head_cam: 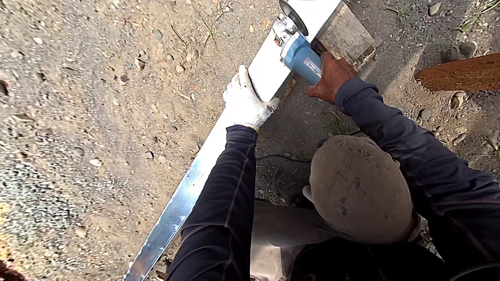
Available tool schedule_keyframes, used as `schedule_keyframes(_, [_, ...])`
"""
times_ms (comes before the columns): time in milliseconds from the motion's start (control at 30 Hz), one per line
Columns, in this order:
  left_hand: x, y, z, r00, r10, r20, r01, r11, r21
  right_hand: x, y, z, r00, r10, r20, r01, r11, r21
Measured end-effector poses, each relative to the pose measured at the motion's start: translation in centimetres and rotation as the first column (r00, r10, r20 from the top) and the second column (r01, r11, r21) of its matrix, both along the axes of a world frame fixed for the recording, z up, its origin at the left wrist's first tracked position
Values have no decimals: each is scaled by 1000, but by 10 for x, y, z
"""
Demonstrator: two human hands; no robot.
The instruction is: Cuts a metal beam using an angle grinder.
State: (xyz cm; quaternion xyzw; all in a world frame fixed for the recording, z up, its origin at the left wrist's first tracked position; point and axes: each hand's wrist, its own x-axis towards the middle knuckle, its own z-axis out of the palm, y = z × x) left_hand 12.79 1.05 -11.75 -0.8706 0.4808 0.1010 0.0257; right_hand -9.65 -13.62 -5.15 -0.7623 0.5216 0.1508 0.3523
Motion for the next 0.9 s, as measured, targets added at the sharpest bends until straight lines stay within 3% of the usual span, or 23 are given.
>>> schedule_keyframes(900, [-1,0,0,1000,12,0,-12,1000,7,-9,4,-3,1000,-5,-6,6,1000,8])
